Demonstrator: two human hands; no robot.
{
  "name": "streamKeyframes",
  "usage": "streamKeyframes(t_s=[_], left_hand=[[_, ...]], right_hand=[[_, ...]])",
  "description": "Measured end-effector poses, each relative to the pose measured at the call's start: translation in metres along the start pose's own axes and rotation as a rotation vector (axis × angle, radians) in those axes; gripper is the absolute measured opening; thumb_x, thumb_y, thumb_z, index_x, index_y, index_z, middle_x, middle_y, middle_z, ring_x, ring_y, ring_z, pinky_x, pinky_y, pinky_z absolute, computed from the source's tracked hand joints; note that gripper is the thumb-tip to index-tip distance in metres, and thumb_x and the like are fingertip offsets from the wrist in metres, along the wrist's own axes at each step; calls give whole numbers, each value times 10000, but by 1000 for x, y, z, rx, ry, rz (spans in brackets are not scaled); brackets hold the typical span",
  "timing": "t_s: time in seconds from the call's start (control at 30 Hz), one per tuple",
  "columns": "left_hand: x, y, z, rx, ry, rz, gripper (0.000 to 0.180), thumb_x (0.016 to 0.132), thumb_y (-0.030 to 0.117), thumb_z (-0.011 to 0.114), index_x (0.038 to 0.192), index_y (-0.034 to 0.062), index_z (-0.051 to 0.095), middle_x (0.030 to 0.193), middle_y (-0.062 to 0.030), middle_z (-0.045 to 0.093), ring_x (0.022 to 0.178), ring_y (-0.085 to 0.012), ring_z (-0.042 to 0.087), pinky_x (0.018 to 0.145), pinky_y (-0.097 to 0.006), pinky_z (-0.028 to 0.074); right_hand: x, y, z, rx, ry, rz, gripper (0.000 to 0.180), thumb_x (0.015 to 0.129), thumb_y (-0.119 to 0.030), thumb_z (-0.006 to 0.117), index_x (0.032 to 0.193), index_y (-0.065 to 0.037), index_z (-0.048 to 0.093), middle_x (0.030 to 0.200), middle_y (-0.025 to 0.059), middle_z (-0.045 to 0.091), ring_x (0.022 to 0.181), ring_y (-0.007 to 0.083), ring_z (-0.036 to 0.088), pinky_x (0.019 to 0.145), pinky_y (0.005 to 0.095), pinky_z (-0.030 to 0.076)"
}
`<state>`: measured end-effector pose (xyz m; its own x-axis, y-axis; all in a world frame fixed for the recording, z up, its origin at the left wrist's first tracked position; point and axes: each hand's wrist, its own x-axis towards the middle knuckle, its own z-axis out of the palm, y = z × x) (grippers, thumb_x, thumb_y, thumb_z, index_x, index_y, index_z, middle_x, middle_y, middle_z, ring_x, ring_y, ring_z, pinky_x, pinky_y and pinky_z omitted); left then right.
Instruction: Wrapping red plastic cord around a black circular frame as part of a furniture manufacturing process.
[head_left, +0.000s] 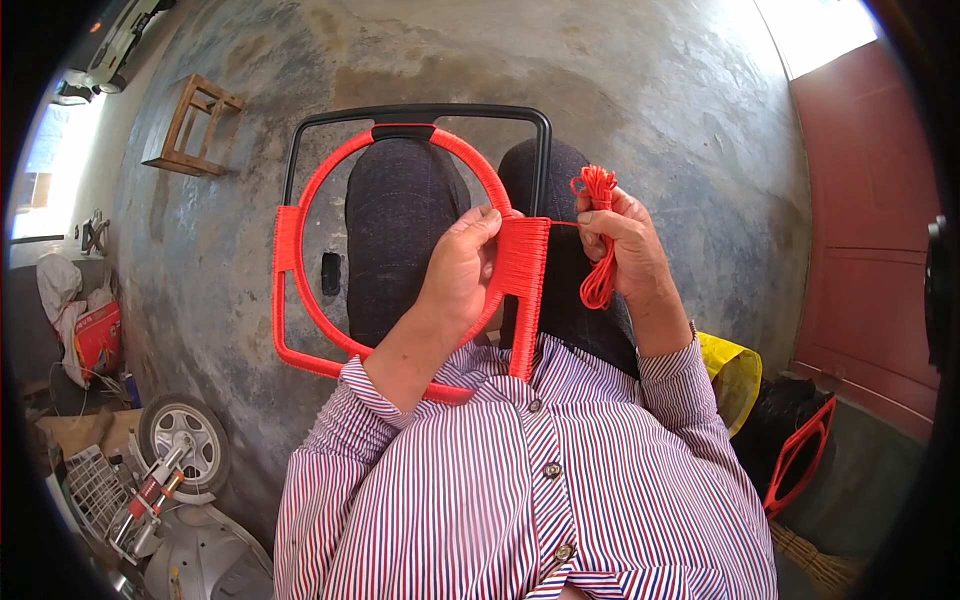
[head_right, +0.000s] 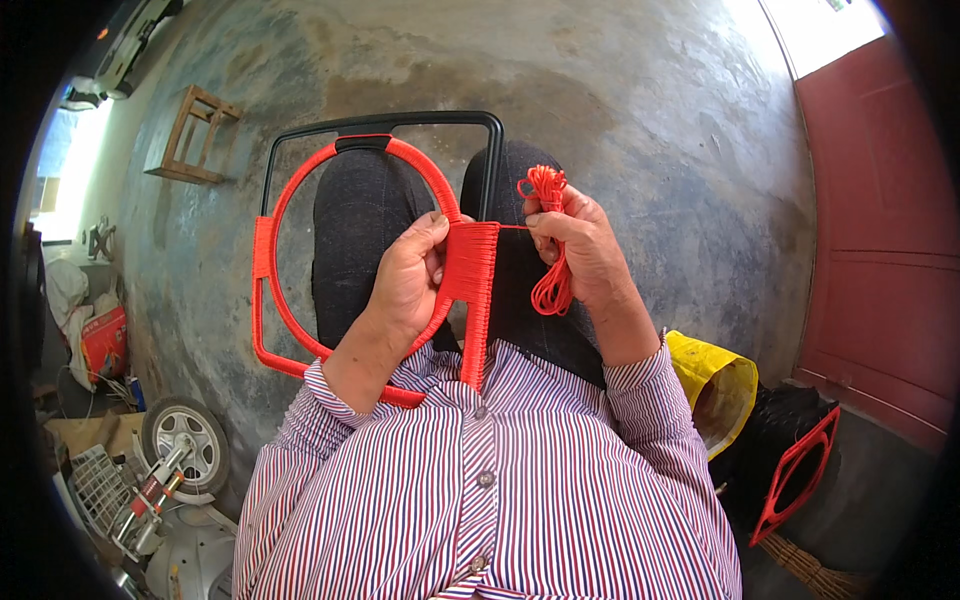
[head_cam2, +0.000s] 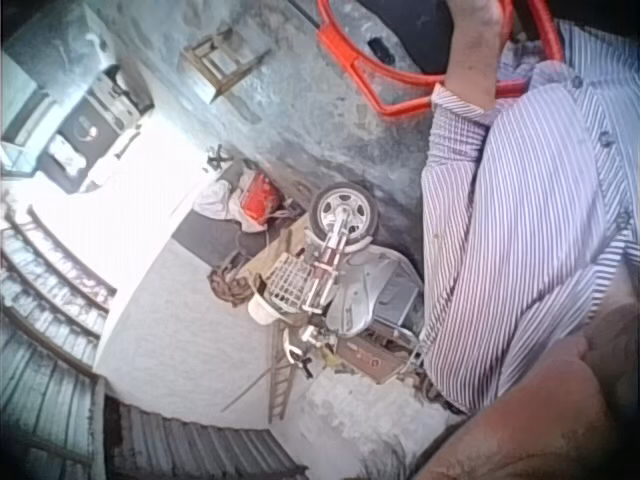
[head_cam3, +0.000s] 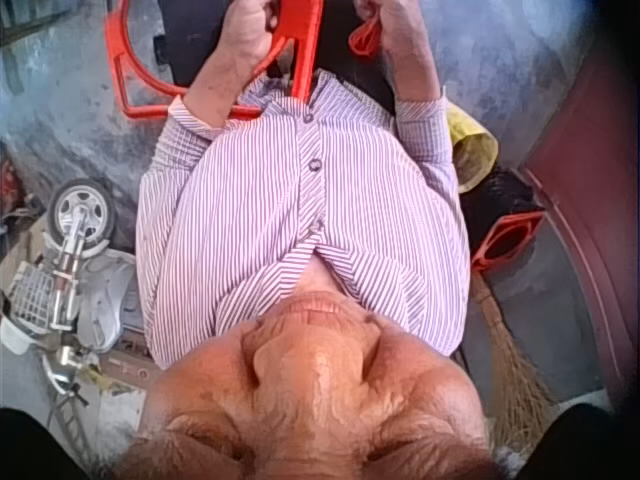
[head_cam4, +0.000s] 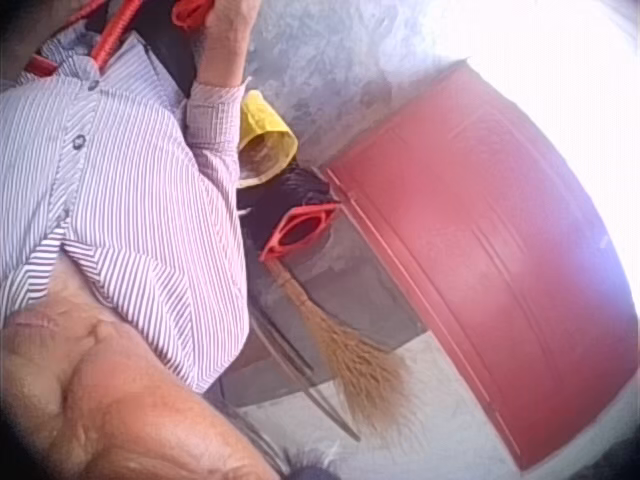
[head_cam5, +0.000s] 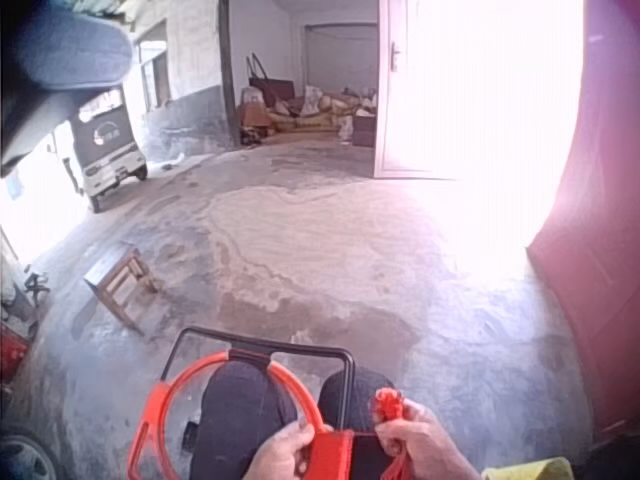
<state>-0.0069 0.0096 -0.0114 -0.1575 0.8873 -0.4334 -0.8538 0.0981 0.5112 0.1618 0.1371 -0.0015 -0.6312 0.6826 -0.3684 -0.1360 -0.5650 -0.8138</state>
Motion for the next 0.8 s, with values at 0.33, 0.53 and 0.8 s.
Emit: streamKeyframes(t_s=[0.33,0.53,0.8], left_hand=[[-4,3,13,36,65,3,224,970,126,428,1082,13,585,915,-35,651,714,-77,583,647,-213,490],[0,1,3,2,1,-25,292,945,127,379,1128,-20,554,1024,-125,658,941,-209,658,884,-376,547],[-1,3,5,-13,-11,-41,271,933,121,392,1105,-9,556,1007,-124,657,927,-204,658,871,-374,549]], right_hand=[[-2,0,1,-13,-1,-4,146,789,-9,634,928,-42,603,701,-25,542,542,54,487,463,190,374],[-1,2,0,-17,4,-15,148,788,-14,631,930,-44,603,700,-27,540,543,54,487,463,194,374],[-2,2,1,-21,2,-25,152,786,-15,629,934,-40,603,702,-27,536,542,55,484,465,196,368]])
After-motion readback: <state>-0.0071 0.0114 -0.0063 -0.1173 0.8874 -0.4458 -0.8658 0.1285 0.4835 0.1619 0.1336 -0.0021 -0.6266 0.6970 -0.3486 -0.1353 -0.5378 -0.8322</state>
